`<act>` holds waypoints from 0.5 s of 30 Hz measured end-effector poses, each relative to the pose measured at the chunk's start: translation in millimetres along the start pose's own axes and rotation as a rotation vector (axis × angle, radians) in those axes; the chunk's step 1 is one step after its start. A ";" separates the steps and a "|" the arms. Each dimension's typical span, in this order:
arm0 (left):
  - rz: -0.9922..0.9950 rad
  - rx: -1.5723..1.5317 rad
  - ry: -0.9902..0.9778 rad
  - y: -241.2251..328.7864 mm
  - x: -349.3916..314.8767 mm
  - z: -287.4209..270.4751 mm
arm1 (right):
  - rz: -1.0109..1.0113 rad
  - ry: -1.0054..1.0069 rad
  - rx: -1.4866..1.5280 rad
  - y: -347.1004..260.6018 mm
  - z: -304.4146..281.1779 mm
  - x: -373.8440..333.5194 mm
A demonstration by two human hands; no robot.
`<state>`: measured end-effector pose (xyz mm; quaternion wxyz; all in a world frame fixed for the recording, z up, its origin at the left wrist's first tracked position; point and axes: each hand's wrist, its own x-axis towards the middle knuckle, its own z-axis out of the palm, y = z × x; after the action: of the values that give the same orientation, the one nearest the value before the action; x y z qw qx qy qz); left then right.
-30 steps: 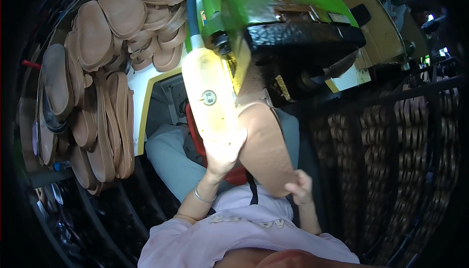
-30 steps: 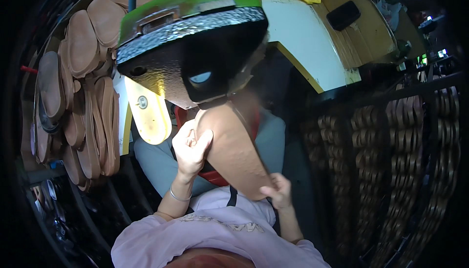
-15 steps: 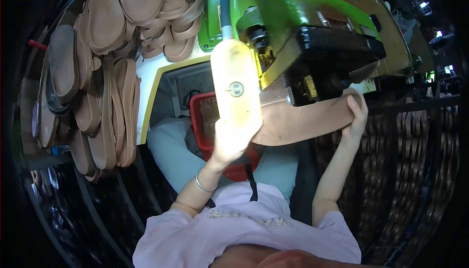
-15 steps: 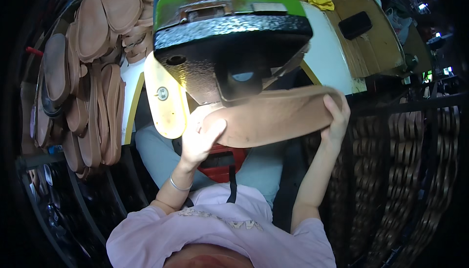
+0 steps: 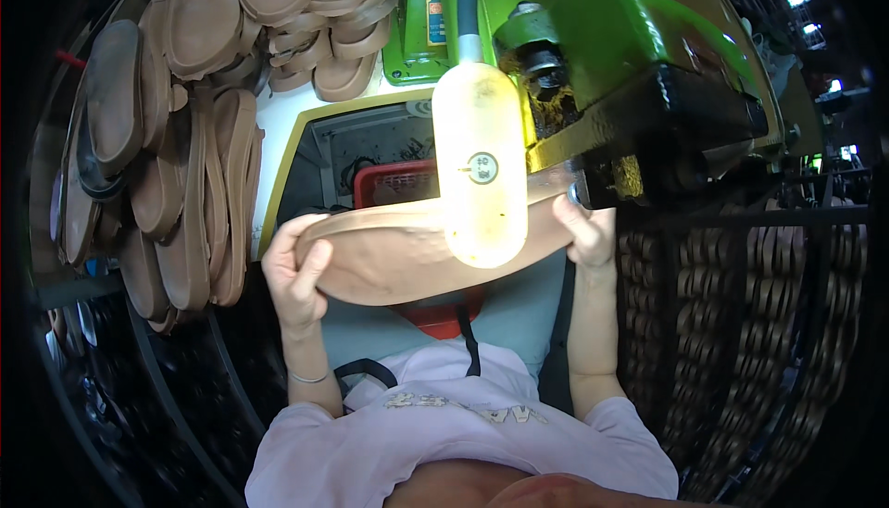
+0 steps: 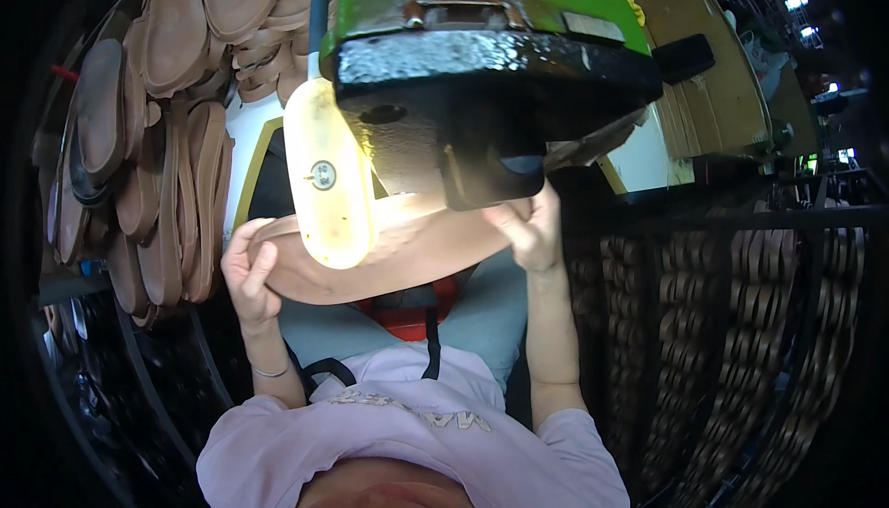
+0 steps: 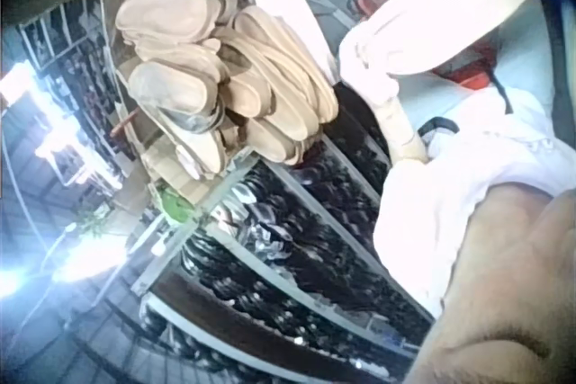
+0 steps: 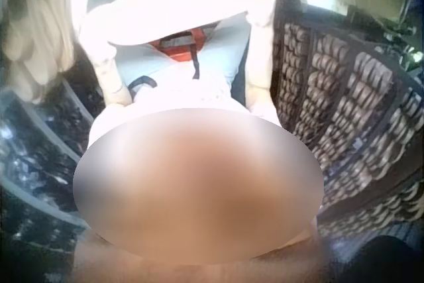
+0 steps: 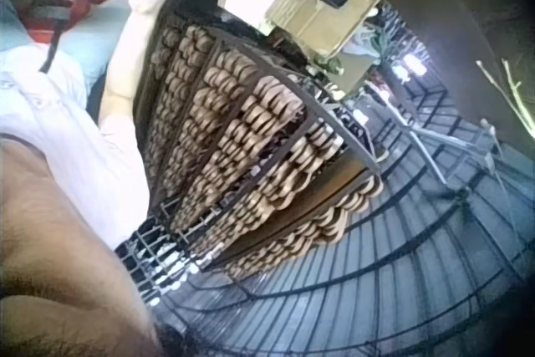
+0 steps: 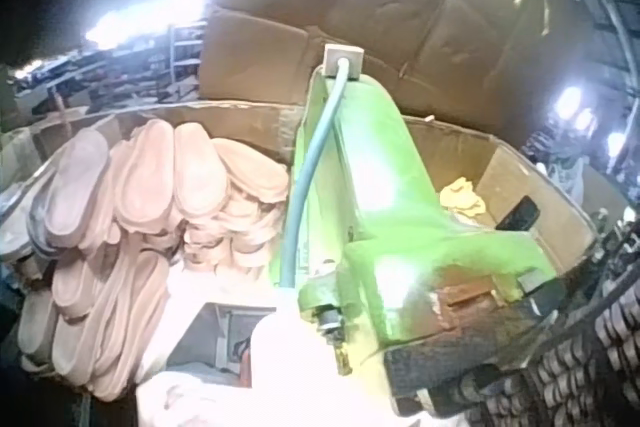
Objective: The person sits on the floor and repeatedly smooths the edges and surfaces of brown sandal soles using a green grinding machine. They pick up soles from a nearby pile, run them against the machine's wheel, and place the finished soles into a red basket or onto a stack.
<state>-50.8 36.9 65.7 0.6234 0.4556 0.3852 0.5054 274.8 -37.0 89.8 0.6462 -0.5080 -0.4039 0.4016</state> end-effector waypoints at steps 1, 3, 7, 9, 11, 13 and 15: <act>-0.010 -0.008 0.039 2.8 -2.6 -8.5 | -0.013 0.005 -0.024 -1.6 13.3 -0.9; -0.029 0.010 0.082 4.6 -12.1 -20.7 | 0.003 -0.069 -0.054 2.0 19.0 -3.5; -0.036 0.086 0.125 1.0 -38.9 -29.5 | -0.015 -0.102 -0.176 0.5 32.3 -5.3; 0.000 0.234 0.094 -7.9 -50.9 -28.0 | -0.033 -0.096 -0.278 -3.7 26.9 -4.8; -0.063 0.320 -0.018 -8.8 -48.0 -5.6 | -0.031 -0.016 -0.247 -5.5 5.7 -0.6; 0.055 0.461 -0.101 -3.9 -27.3 39.7 | -0.082 0.105 -0.196 -13.9 -17.3 6.8; 0.112 0.344 -0.112 -4.3 -10.1 73.6 | -0.080 0.136 -0.161 -10.2 -60.8 17.9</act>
<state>17.6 13.5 83.0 0.5276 0.6036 0.4047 0.4398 338.8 -42.2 92.2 0.6447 -0.5680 -0.4098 0.3063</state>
